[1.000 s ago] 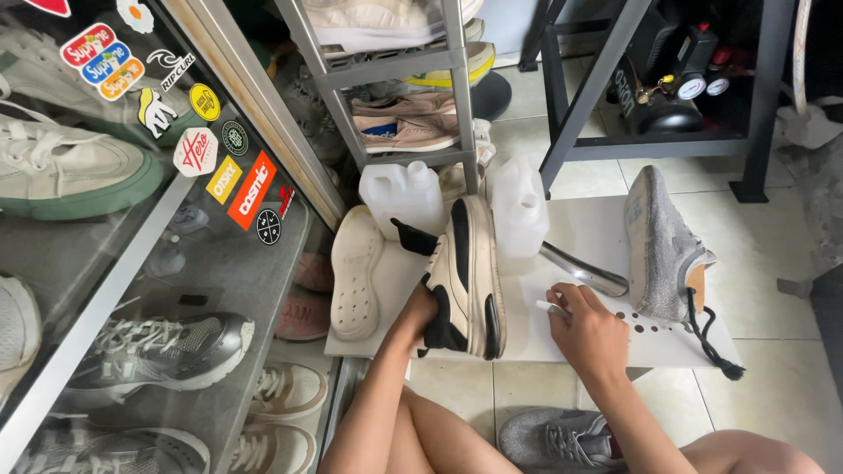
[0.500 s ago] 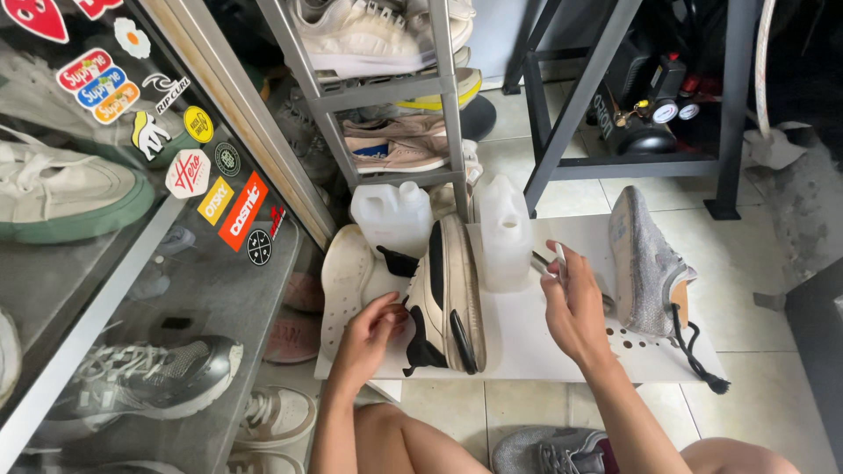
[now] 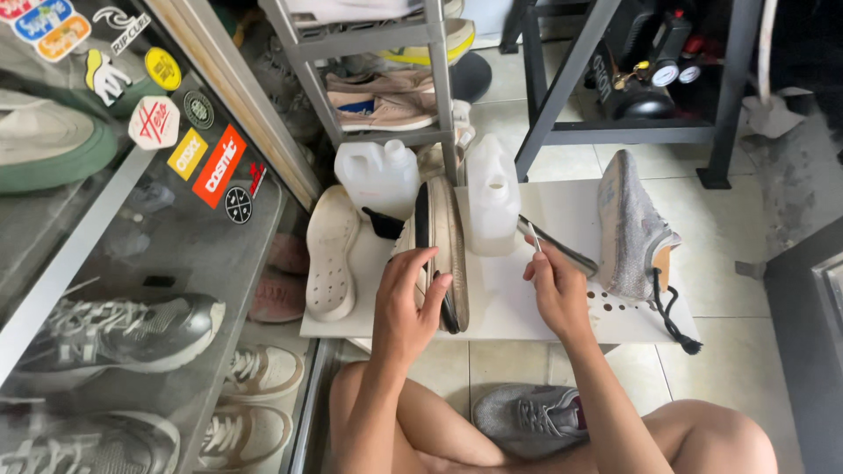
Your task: The person pours liquid from a plastic bottle onto a cotton swab and uses it to clean the side and sole of a sneaker. They then use a small brush to scrub the shoe's surface.
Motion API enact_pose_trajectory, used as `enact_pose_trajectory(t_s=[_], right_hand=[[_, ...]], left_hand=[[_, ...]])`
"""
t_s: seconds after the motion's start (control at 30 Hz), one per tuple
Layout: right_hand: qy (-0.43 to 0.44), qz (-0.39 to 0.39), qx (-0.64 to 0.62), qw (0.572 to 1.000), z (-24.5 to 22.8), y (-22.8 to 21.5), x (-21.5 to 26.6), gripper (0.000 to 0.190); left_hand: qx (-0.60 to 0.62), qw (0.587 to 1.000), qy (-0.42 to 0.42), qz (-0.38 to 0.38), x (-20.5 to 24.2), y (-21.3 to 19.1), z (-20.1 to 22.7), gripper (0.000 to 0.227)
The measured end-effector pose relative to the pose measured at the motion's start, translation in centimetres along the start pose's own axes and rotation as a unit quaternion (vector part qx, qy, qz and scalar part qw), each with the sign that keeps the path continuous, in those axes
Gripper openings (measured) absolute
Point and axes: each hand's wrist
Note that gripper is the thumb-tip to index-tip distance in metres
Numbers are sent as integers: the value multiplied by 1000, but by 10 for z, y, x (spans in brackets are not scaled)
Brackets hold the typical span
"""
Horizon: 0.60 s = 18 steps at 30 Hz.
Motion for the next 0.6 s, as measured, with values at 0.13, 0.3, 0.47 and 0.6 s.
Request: enact_pose_trajectory(t_s=[0.13, 0.3, 0.47, 0.6], right_hand=[[1, -13, 5, 1000, -3, -4, 4, 30], [-28, -18, -8, 999, -8, -5, 5, 25], [-35, -24, -14, 999, -4, -3, 4, 24], [-43, -24, -22, 999, -8, -3, 7, 20]], left_hand=[[22, 999, -19, 16, 10, 3, 2, 25], [73, 994, -78, 18, 12, 2, -10, 22], [73, 994, -73, 20, 9, 6, -12, 19], [96, 992, -84, 27, 11, 8, -10, 18]])
Point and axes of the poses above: each hand's wrist, its own x-axis away from the middle knuckle, its own y-axis out of the palm, z = x × y
